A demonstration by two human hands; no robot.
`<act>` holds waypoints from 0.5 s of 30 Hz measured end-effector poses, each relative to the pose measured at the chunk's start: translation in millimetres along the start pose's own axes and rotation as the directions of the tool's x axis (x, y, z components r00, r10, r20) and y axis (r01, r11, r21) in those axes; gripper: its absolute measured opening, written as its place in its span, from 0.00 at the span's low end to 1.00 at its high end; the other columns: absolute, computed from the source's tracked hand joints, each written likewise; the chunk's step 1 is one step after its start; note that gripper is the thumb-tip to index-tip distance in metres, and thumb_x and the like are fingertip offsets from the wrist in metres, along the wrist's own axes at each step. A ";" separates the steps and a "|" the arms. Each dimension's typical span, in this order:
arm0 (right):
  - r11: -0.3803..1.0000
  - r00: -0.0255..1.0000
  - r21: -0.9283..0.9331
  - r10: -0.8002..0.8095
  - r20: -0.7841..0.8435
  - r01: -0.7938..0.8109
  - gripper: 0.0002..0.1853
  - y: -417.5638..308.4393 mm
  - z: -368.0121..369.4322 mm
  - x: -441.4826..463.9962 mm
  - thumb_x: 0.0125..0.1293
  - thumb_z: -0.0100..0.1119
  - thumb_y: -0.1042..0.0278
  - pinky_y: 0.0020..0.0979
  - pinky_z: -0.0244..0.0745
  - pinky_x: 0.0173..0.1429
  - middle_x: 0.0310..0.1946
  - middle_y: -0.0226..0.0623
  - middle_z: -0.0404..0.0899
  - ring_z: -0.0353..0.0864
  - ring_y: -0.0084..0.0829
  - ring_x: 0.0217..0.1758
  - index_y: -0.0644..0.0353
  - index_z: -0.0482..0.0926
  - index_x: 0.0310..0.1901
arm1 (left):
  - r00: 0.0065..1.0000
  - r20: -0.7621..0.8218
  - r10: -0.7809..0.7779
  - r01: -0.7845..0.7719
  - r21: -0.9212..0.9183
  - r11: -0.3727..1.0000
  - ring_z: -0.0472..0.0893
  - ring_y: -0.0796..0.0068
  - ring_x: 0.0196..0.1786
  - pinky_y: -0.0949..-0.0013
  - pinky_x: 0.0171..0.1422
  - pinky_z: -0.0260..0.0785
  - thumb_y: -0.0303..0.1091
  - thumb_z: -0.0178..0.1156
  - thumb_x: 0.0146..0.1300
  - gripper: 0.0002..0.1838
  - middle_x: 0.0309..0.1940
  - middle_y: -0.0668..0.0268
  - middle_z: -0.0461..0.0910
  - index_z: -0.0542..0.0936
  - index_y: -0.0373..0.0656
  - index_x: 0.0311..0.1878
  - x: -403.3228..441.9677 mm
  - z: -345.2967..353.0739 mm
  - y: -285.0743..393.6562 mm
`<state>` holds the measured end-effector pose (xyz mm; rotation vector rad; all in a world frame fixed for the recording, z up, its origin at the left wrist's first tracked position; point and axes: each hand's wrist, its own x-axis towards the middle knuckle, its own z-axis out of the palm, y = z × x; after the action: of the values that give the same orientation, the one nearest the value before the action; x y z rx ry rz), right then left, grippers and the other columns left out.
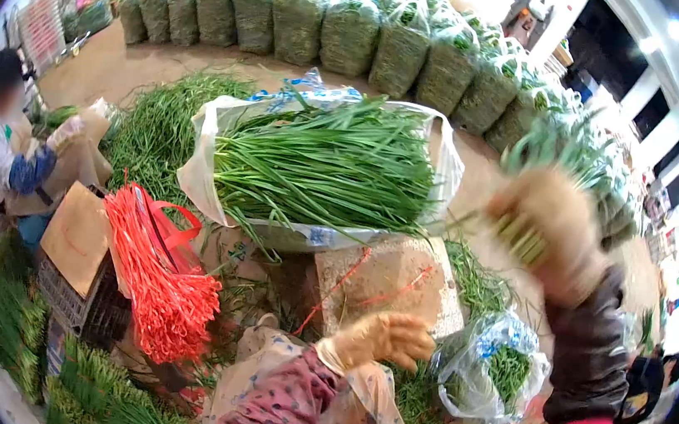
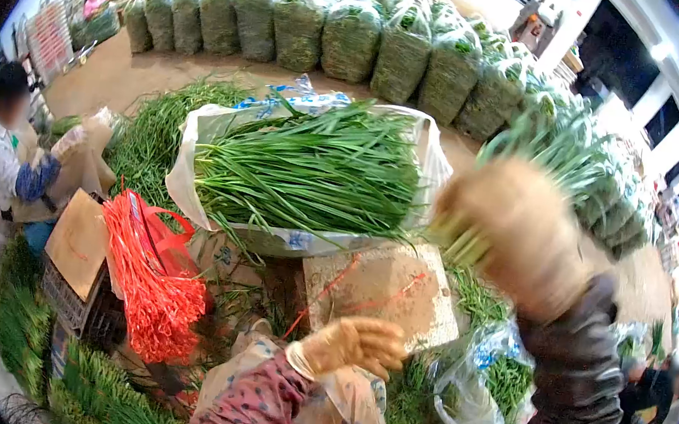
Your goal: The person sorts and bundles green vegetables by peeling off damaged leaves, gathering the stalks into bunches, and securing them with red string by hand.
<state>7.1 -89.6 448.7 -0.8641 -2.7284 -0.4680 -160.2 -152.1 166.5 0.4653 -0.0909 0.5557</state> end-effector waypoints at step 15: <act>0.770 0.907 0.560 -0.414 0.073 0.306 0.12 -197.1 84.7 -177.2 0.48 0.56 0.61 0.39 0.71 0.47 0.33 0.32 0.76 0.76 0.35 0.41 0.53 0.78 0.36 | 0.957 -0.203 -0.207 0.181 -0.141 0.973 0.82 0.71 0.41 0.62 0.46 0.78 0.36 0.63 0.61 0.28 0.52 0.59 0.78 0.69 0.36 0.62 16.9 82.2 -78.9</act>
<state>20.6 -301.8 269.2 -0.2361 -2.9630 0.3495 -100.9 -239.8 211.8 0.2891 0.1287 0.4016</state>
